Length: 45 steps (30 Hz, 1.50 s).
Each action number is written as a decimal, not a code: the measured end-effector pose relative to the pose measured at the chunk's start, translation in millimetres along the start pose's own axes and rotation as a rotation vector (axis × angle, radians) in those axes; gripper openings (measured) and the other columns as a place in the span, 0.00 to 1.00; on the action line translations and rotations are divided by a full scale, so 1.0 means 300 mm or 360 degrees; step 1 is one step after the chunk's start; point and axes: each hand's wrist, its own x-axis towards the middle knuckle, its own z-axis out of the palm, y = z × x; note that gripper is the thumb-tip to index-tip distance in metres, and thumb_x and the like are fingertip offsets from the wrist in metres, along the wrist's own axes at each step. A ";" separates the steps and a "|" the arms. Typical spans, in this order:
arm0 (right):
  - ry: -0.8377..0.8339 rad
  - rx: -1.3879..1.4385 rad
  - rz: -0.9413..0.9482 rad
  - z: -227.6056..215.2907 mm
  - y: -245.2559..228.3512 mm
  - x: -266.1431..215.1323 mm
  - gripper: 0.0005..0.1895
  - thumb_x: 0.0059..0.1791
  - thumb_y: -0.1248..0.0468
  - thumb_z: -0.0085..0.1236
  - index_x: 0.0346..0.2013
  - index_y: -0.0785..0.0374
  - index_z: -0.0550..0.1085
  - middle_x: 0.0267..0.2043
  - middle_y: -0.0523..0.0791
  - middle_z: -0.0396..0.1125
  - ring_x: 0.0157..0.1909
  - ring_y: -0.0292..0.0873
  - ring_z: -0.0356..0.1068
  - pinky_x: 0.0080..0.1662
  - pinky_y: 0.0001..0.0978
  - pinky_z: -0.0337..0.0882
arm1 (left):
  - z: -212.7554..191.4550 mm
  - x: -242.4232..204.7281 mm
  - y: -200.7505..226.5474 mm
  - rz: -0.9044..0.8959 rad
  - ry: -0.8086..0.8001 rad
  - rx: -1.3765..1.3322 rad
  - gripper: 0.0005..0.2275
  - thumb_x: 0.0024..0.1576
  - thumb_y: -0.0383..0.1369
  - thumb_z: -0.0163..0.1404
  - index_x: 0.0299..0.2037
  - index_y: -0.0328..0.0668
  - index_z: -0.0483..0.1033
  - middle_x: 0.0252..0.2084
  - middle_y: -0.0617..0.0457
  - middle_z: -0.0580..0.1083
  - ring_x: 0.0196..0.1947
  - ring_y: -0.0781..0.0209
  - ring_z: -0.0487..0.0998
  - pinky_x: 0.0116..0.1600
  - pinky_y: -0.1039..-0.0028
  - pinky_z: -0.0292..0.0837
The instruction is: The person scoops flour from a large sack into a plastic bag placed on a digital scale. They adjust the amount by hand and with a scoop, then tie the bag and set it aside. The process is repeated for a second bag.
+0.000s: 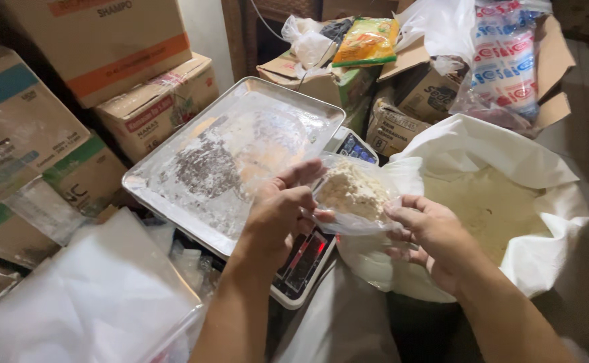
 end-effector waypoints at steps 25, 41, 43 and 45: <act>-0.0465 0.1085 -0.0270 -0.081 -0.120 0.083 0.16 0.50 0.76 0.48 0.26 0.55 0.58 0.27 0.36 0.52 0.20 0.30 0.51 0.24 0.20 0.58 | 0.142 0.046 0.022 -0.0191 0.0268 0.0058 0.16 0.63 0.45 0.47 0.28 0.44 0.65 0.20 0.59 0.61 0.15 0.69 0.59 0.17 0.78 0.53; -0.0727 0.1141 -0.0345 0.044 -0.587 -0.087 0.08 0.50 0.76 0.49 0.33 0.63 0.61 0.26 0.37 0.51 0.20 0.29 0.50 0.25 0.19 0.58 | 0.221 -0.007 0.503 0.0494 0.0203 0.0040 0.09 0.62 0.37 0.43 0.44 0.40 0.68 0.23 0.58 0.66 0.13 0.73 0.62 0.15 0.79 0.52; -0.0862 0.1205 -0.0325 0.112 -0.666 -0.093 0.11 0.52 0.76 0.51 0.33 0.63 0.60 0.27 0.38 0.52 0.22 0.30 0.51 0.26 0.19 0.58 | 0.207 0.030 0.594 0.0670 0.0289 0.0143 0.09 0.61 0.41 0.47 0.41 0.46 0.71 0.21 0.59 0.66 0.11 0.72 0.61 0.13 0.78 0.53; -0.1107 0.1285 -0.0308 0.175 -0.726 -0.085 0.10 0.52 0.78 0.50 0.34 0.65 0.60 0.29 0.40 0.54 0.23 0.31 0.53 0.28 0.19 0.59 | 0.163 0.059 0.671 0.0761 0.0185 0.0154 0.13 0.64 0.42 0.46 0.36 0.41 0.66 0.21 0.57 0.64 0.12 0.72 0.61 0.13 0.79 0.51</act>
